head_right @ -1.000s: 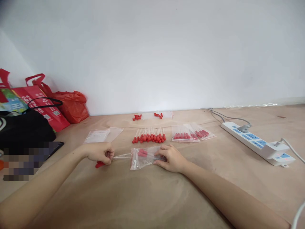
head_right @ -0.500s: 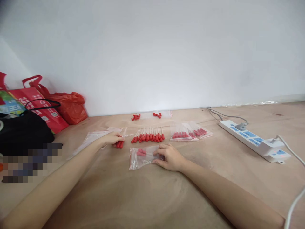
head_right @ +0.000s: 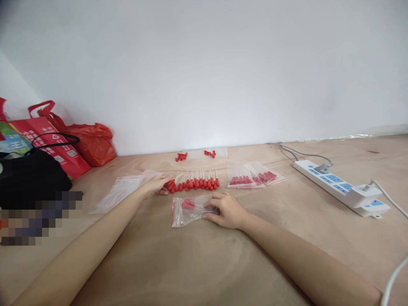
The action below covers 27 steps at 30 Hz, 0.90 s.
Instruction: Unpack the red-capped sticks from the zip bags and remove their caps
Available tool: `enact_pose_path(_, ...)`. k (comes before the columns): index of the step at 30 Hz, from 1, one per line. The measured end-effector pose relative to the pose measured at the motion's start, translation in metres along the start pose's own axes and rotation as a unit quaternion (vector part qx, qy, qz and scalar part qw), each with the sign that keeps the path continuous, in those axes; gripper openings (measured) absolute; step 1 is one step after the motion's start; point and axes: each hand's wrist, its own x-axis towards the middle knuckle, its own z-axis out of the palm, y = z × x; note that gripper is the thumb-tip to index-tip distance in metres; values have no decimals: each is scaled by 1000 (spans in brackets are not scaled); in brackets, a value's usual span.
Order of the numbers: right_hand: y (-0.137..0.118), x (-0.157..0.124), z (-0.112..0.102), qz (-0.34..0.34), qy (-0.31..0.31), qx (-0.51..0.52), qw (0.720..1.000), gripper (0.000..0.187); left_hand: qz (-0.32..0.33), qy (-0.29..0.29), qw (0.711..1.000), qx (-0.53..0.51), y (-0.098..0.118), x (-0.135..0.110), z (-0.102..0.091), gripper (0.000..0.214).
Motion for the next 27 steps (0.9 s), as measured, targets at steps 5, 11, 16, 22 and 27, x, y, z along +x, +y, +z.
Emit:
enact_pose_path(5, 0, 0, 0, 1, 1, -6, 1000, 30, 23, 21, 999, -30, -10, -4, 2, 37)
enact_pose_path(11, 0, 0, 0, -2, 4, -9, 1000, 30, 122, 75, 989, -32, -21, -14, 12, 41)
enact_pose_path(16, 0, 0, 0, -7, 5, -6, 1000, 29, 261, 125, 954, 82, -33, -22, 18, 36)
enact_pose_path(22, 0, 0, 0, -8, 4, -8, 1000, 29, 328, 101, 927, 153, -42, -16, 13, 34)
enact_pose_path(27, 0, -1, 0, -6, 3, -12, 1000, 30, 361, 55, 918, 153, -43, -12, 8, 28)
